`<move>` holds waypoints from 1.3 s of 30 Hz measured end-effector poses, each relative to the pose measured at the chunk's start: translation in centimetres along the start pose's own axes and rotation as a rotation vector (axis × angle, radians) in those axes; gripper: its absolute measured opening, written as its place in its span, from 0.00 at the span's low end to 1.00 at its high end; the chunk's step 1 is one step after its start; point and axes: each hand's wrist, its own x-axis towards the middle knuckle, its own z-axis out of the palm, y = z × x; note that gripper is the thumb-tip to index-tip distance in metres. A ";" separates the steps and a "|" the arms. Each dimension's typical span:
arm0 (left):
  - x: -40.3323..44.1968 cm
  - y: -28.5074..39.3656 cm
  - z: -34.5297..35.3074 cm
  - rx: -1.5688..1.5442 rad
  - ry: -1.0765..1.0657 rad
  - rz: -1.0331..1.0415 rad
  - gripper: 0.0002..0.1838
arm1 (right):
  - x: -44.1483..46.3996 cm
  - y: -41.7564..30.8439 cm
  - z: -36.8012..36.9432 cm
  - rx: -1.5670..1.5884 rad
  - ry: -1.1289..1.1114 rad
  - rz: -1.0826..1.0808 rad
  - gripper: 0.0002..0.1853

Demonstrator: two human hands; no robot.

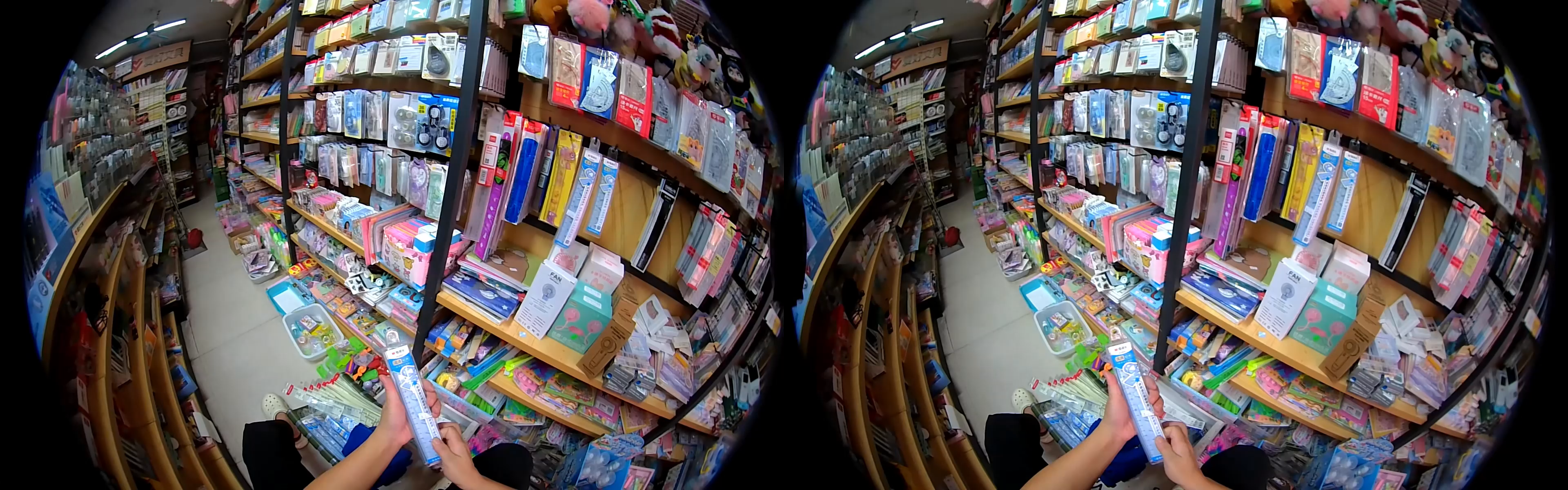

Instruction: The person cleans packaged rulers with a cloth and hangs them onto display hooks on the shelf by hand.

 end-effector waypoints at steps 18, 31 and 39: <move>-0.2 -0.2 -1.3 -0.023 -0.130 0.004 0.26 | 0.4 -2.4 -0.9 0.511 -0.238 0.286 0.12; -1.4 2.9 -2.1 0.486 -0.093 -0.021 0.45 | 11.0 -10.9 -12.3 0.442 0.049 0.144 0.12; -9.8 9.1 -17.2 0.473 0.378 0.133 0.33 | 22.8 -18.1 -22.5 0.365 0.426 -0.097 0.08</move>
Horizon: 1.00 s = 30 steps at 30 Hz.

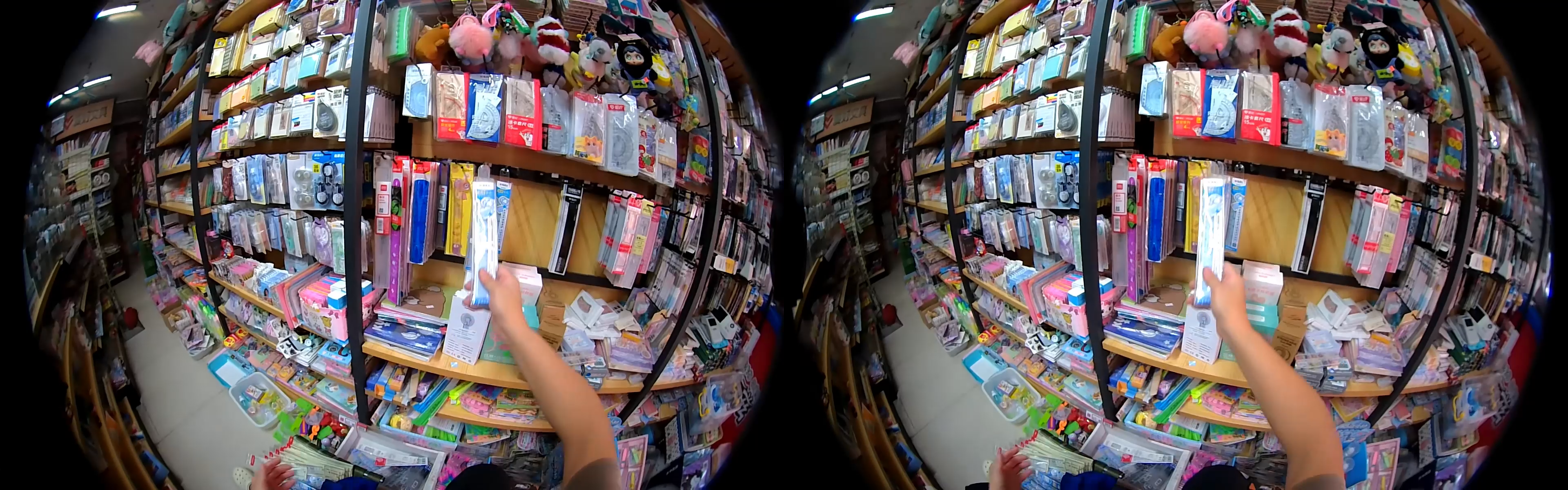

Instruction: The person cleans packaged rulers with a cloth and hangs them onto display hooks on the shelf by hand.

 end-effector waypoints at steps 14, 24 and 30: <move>-4.3 -0.1 -9.9 -0.314 0.086 0.037 0.25 | 4.1 -0.4 0.5 -0.034 0.058 -0.006 0.09; -3.6 -0.5 -9.3 -0.301 0.138 0.001 0.25 | 3.8 -1.2 0.5 -0.059 0.058 0.002 0.10; -3.9 -0.1 -8.7 -0.282 0.150 -0.001 0.25 | 3.9 -1.6 0.6 -0.073 0.069 0.013 0.11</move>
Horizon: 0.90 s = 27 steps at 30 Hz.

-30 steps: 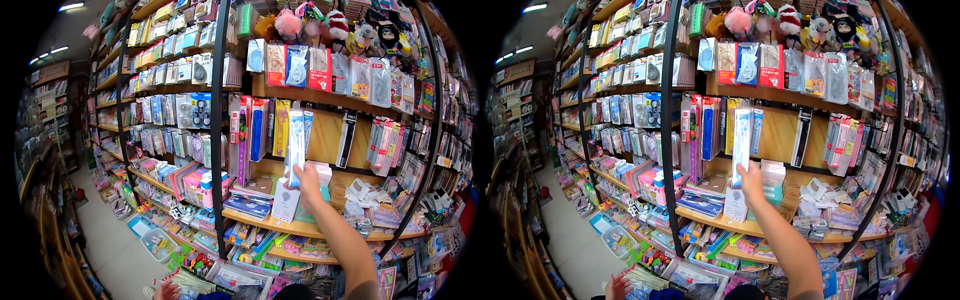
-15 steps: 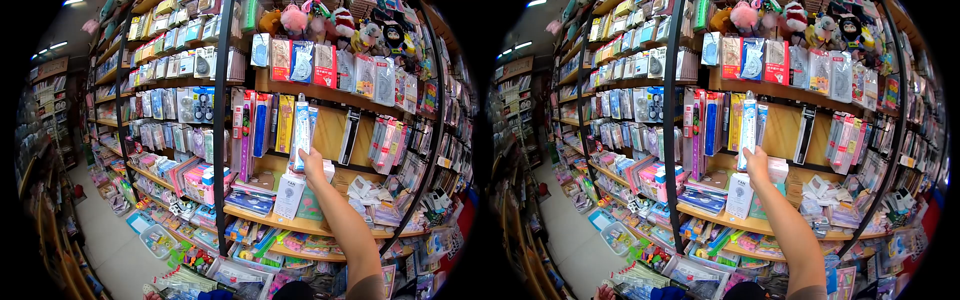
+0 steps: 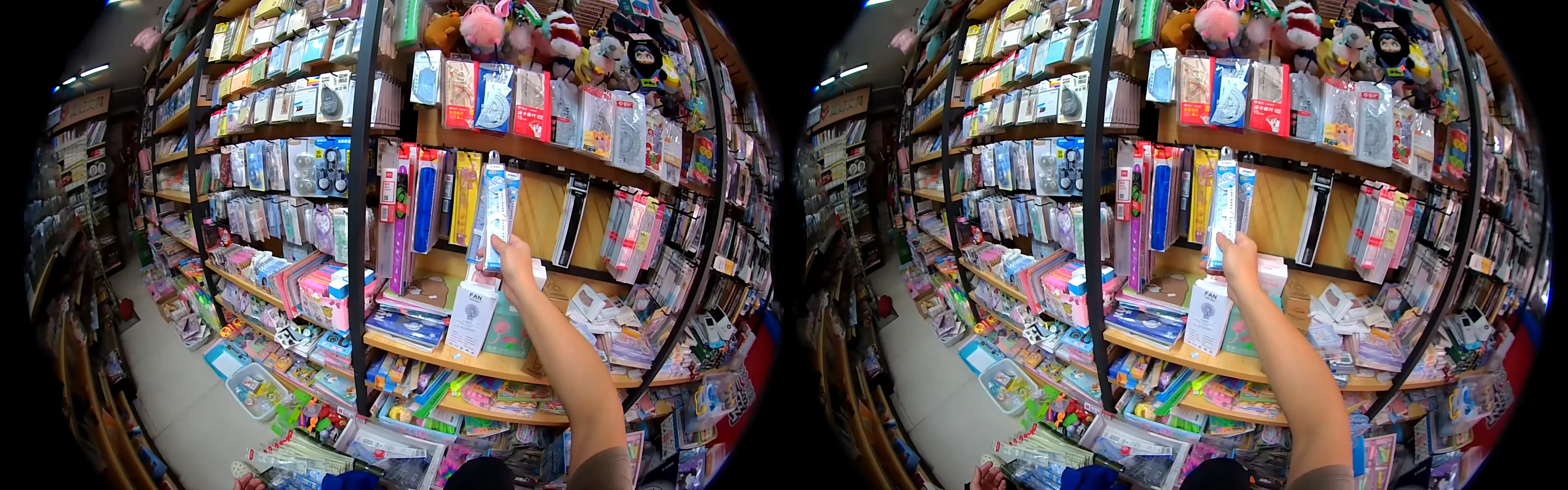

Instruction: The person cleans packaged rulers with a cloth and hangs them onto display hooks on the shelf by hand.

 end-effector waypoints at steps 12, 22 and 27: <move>-0.8 0.0 0.8 0.020 -0.019 0.019 0.25 | 4.1 2.4 -0.1 -0.018 -0.003 0.059 0.13; -0.9 0.0 1.1 0.058 -0.021 0.027 0.25 | 9.4 7.2 -0.2 -0.139 0.098 0.073 0.17; -0.5 0.0 0.7 0.074 -0.042 0.023 0.25 | 7.8 10.5 -1.6 -0.530 0.104 0.032 0.22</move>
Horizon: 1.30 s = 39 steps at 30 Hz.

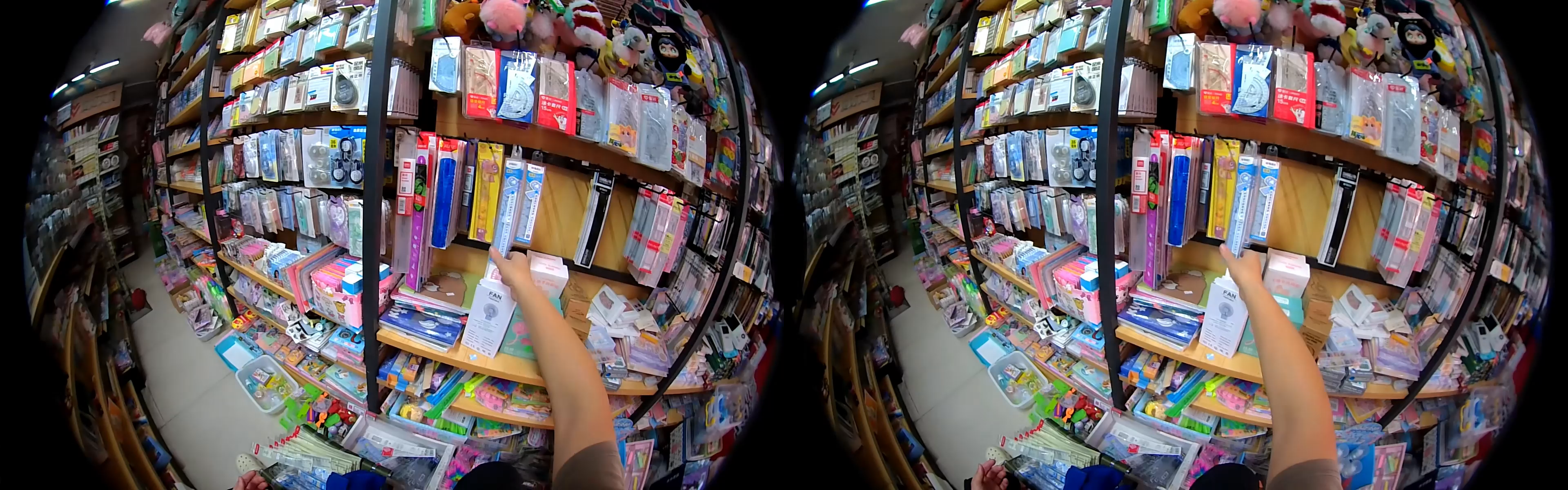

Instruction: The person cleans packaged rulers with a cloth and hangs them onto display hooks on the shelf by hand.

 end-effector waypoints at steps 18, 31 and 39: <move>3.2 -9.2 -4.3 0.956 0.264 0.218 0.08 | -40.9 15.4 14.1 -0.244 -0.975 -0.461 0.17; 1.6 -14.1 1.4 1.584 0.329 0.432 0.07 | -46.2 21.0 18.7 0.075 -1.052 -0.320 0.11; 1.8 -14.6 2.1 1.630 0.343 0.444 0.08 | -39.2 15.9 9.6 1.267 -0.848 0.847 0.22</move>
